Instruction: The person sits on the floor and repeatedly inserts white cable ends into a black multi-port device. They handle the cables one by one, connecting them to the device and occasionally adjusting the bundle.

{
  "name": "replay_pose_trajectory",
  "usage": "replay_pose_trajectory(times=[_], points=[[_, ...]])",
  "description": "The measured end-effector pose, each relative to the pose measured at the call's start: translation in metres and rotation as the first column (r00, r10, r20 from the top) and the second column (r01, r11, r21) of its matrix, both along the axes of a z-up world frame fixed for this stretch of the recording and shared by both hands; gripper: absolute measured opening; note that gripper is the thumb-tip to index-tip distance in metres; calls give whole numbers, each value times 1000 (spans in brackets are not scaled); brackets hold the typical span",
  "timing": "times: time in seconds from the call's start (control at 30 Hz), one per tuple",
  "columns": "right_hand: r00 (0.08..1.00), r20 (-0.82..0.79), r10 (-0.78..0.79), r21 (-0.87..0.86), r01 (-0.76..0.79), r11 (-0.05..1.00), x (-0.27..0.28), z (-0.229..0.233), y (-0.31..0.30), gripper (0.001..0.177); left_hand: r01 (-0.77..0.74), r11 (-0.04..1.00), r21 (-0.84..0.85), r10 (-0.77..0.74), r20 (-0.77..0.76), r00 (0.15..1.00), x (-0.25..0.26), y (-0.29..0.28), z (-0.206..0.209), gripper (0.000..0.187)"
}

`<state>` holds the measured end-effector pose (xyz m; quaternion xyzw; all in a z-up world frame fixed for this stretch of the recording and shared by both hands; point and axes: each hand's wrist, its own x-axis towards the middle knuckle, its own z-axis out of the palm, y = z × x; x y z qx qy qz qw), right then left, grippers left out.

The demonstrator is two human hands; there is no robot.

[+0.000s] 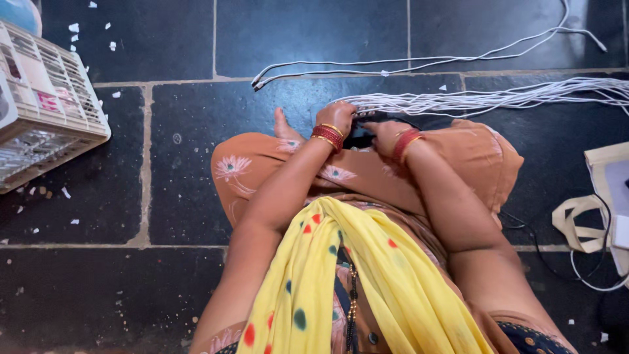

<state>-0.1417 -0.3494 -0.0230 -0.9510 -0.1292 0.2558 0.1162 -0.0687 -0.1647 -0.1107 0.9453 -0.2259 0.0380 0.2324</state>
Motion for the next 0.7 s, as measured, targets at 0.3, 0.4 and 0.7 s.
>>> replay_pose_trajectory(times=[0.3, 0.4, 0.7], points=[[994, -101, -48, -180, 29, 983, 6, 4, 27, 81, -30, 982, 187, 22, 41, 999, 0, -10, -18, 21], [970, -177, -166, -218, 126, 968, 6, 17, 34, 78, -20, 988, 151, 11, 57, 998, 0, -12, -17, 19], [969, -164, -185, -257, 139, 956, 9, 12, 39, 63, 28, 995, 98, -31, 28, 999, 2, -11, -13, 11]])
